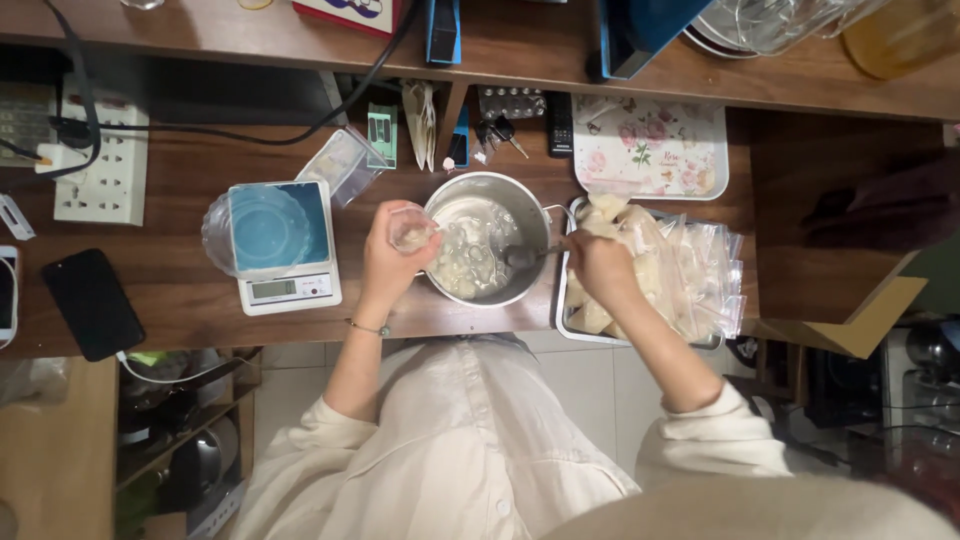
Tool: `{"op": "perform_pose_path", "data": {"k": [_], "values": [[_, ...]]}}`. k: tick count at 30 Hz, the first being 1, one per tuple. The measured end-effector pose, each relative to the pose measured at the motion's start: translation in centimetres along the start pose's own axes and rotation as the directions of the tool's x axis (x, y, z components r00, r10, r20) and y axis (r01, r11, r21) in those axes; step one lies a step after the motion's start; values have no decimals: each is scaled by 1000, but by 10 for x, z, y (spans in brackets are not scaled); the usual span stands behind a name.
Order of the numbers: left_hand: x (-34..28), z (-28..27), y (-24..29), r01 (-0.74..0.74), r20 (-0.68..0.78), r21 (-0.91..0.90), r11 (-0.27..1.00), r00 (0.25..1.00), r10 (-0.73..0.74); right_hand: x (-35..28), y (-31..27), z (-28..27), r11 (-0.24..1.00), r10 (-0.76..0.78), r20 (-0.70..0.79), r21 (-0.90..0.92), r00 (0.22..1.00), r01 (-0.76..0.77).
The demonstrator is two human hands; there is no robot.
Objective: Packaging food items from a pot and a tray into small plastic bags and weighing them on a digital scale.
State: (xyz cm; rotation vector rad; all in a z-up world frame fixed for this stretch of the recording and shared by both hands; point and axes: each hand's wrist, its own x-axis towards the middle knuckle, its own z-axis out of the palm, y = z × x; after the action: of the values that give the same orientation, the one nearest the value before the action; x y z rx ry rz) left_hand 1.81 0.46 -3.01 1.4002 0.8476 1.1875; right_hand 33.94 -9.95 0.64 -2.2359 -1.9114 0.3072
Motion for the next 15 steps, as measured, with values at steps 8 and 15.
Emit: {"op": "perform_pose_path", "data": {"k": [8,15], "values": [[0,-5,13,14,-32,35,999,999,-12,7,-59,57,882,243,280,334,929,-332],[-3,-12,24,68,-50,53,996,997,-65,16,-70,71,943,-10,-222,323,975,83]]}}
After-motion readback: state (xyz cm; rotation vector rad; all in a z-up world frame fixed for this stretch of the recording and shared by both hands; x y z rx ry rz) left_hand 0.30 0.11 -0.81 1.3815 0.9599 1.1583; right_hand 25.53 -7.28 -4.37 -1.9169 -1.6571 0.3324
